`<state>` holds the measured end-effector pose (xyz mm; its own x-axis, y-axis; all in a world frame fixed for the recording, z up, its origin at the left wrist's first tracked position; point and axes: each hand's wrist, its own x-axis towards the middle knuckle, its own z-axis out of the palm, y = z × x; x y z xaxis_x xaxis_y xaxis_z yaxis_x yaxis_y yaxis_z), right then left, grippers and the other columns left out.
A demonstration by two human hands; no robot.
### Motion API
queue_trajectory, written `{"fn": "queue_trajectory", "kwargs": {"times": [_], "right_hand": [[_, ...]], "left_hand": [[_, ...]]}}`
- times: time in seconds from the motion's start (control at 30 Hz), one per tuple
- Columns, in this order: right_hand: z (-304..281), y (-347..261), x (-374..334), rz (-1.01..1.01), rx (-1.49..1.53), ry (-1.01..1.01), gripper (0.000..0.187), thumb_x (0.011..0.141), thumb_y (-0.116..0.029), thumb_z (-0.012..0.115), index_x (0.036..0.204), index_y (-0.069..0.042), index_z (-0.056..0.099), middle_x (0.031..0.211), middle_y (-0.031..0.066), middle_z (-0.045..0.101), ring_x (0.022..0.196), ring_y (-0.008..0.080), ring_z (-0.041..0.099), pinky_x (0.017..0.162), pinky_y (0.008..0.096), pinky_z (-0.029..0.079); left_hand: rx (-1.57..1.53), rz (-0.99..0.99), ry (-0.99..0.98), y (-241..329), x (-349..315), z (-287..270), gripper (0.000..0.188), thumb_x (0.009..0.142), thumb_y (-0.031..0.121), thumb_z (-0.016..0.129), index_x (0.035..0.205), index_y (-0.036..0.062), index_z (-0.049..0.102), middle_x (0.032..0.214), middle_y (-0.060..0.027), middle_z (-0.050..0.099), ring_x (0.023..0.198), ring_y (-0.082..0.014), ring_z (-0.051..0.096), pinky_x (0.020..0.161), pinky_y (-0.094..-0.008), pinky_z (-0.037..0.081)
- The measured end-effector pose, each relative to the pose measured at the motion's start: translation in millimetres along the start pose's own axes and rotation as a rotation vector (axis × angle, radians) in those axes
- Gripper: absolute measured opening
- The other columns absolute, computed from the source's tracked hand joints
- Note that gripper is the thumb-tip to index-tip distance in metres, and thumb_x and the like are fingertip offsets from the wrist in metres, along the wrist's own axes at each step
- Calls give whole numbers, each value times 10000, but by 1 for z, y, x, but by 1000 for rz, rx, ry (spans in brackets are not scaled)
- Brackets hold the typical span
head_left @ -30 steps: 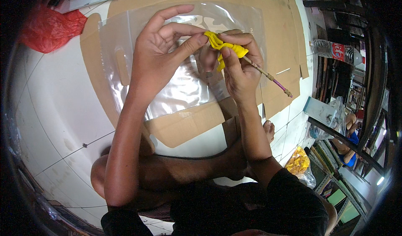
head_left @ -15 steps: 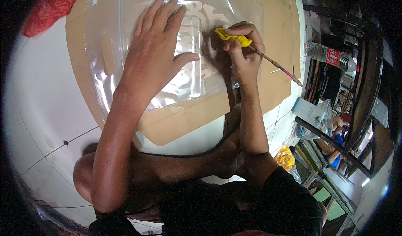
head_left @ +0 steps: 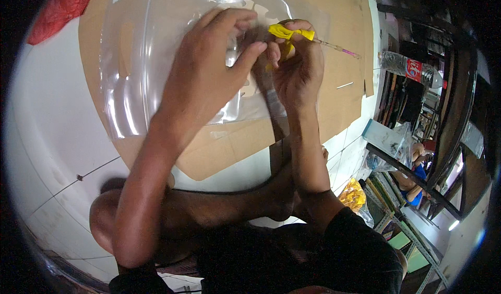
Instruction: The person retrieves a transparent sheet with printed designs from a shelf, places it on a cardboard surface, and uses a yellow weeding tool to remove excess vinyl around the design. The person works on the sheet while sitting on the floor.
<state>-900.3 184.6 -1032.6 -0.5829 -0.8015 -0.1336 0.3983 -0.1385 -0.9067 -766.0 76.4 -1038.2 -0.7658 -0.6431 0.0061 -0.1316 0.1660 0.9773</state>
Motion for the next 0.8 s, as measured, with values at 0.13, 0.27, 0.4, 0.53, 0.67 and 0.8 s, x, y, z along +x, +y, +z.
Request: {"fn": "queue_trajectory", "kwargs": {"times": [0.13, 0.27, 0.4, 0.53, 0.67, 0.8], "right_hand": [[12, 0, -1, -56, 133, 134, 241, 1007, -236, 486, 1162, -67, 560, 945, 103, 565, 726, 175, 487, 648, 292, 405], [11, -1, -4, -81, 223, 125, 246, 1012, -248, 476, 1169, -79, 560, 946, 89, 563, 752, 180, 503, 672, 293, 431], [24, -3, -8, -67, 112, 166, 251, 1026, -276, 479, 1168, -85, 558, 953, 83, 558, 800, 185, 528, 704, 293, 461], [23, 8, -10, -95, 162, 109, 268, 1047, -302, 470, 1164, -76, 556, 991, 84, 570, 825, 194, 549, 724, 298, 478], [-7, 5, 5, -124, 255, -40, 207, 1053, -228, 486, 1151, -68, 571, 1055, 85, 588, 838, 172, 544, 724, 294, 476], [-20, 8, 14, -232, -430, -30, 111, 995, -41, 545, 1093, -26, 595, 1052, 66, 588, 790, 88, 514, 691, 235, 437]], "left_hand": [[-498, -311, -101, -2, -5, 21, 253, 996, 148, 692, 1146, -53, 654, 975, -106, 729, 850, -143, 712, 783, -273, 576], [-625, -390, -129, 0, -9, 31, 242, 984, 150, 712, 1063, -77, 677, 898, -80, 737, 783, -112, 706, 708, -259, 573], [-552, -391, -28, 5, -10, 34, 223, 947, 146, 757, 1013, -62, 716, 852, -58, 744, 773, -99, 696, 710, -259, 566], [-419, -275, 29, 3, -16, 40, 274, 923, 223, 782, 1023, -29, 743, 818, -94, 747, 760, -112, 703, 703, -275, 557], [51, -52, -115, 0, 2, -5, 332, 891, 264, 774, 1101, 9, 740, 951, -160, 737, 859, -285, 723, 819, -398, 555], [564, 128, 8, 0, 4, -35, 660, 798, 289, 835, 1375, 61, 609, 1414, -174, 591, 1296, -337, 575, 1093, -444, 467]]}}
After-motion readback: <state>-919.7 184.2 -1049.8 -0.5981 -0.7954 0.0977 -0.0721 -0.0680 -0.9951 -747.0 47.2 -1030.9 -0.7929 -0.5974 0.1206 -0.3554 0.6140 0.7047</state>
